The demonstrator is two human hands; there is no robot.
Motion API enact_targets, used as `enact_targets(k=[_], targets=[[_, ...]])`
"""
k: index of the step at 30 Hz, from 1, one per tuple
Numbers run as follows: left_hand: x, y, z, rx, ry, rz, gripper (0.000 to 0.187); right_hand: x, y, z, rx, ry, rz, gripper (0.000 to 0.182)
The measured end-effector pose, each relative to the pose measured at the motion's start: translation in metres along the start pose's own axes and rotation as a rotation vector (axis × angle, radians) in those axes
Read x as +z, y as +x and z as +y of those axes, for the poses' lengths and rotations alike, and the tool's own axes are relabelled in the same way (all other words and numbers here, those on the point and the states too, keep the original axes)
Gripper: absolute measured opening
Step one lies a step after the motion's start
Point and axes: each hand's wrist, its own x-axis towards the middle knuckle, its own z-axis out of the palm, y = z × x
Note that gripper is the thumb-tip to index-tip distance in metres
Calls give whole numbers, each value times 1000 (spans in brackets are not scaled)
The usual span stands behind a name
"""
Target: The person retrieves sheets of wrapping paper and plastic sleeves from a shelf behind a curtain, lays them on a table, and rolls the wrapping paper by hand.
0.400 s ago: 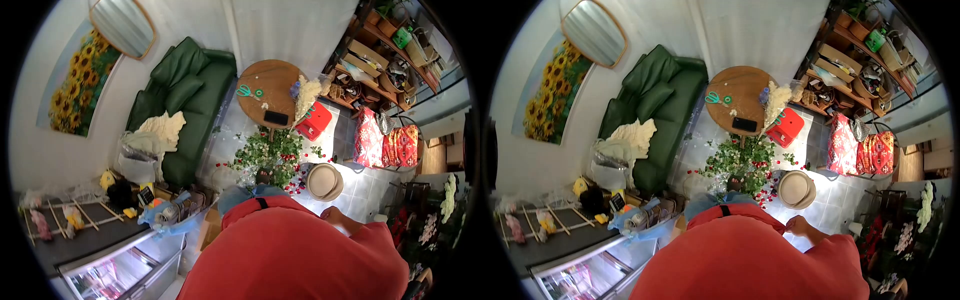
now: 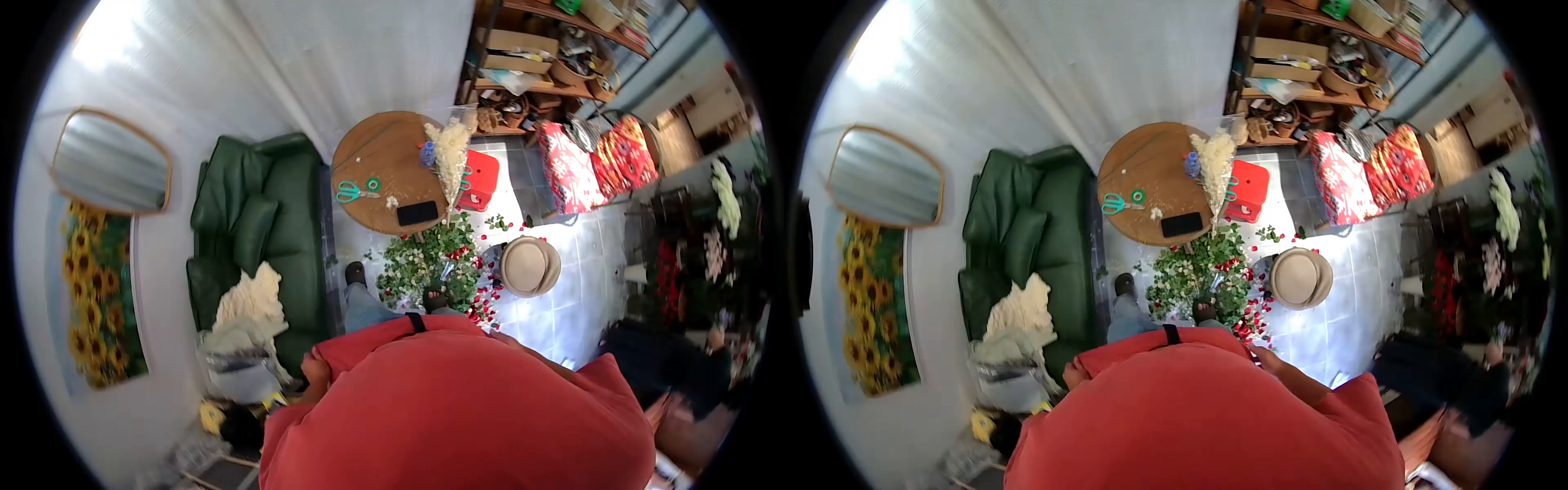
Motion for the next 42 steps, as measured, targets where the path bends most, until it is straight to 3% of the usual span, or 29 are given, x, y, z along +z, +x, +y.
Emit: enact_targets(k=[1,2,3,5,6,7,9,10,11,13,15,17,18,19,20,21,22,23,24,26,28,29,31,35,37,39,41,42], targets=[[-1,53,16,55,21,-80,47,30,20,-1,-73,-73,-86,47],[7,96,41,114,-131,-185,44,52,25,5,-337,-382,381,48],[23,129,53,161,-273,-307,42,70,36,9,-331,-345,412,48],[95,227,34,135,-557,-786,38,121,58,1,-526,-348,683,35],[81,241,44,151,-542,-815,38,142,58,2,-609,-366,823,30],[55,256,77,150,-488,-943,39,164,61,-9,-610,-347,847,30],[36,269,120,173,-429,-1092,40,198,58,-35,-503,-407,1380,22],[31,279,128,277,-369,-1147,41,206,58,-39,-418,-359,1422,18],[22,282,132,373,-300,-1209,43,216,58,-36,-297,-298,1432,18],[-4,288,139,485,-220,-1376,43,246,62,-27,-317,-282,1433,26],[-15,290,155,854,79,-1403,44,255,73,-25,-427,-266,1160,33],[18,306,153,898,174,-1360,40,260,84,-35,-343,-283,953,38],[27,315,159,976,15,-1248,35,250,121,-32,-468,-14,708,53],[37,327,159,1029,-153,-1139,30,273,94,-66,-512,13,658,66],[53,343,169,1120,-235,-895,26,286,94,-82,-511,65,714,66],[71,357,184,1180,-332,-640,22,295,95,-95,-529,-228,540,57],[62,360,212,1071,-315,-609,20,299,98,-105,-534,-527,348,49],[51,364,234,955,-295,-569,19,304,101,-114,-541,-508,377,49],[55,361,247,983,-305,-573,19,306,107,-123,-517,-613,350,42],[68,355,267,1185,-63,-479,21,306,105,-127,-497,-708,351,35],[65,342,272,1055,52,-898,26,307,97,-118,-414,-267,924,27],[66,338,273,1158,192,-1005,26,302,92,-115,-414,-251,941,27],[62,332,271,1319,412,-1190,27,296,89,-113,-399,-94,1198,26],[57,328,260,1287,522,-1227,26,293,103,-100,-396,-279,1273,23],[56,325,254,1217,497,-1169,26,269,125,-72,-208,-303,950,23],[57,322,249,1152,470,-1108,26,251,151,-28,-237,-821,913,22],[56,316,246,1104,435,-1054,26,231,200,23,-136,-461,903,22],[56,315,246,1078,422,-1029,26,243,181,32,-100,-395,950,23]])
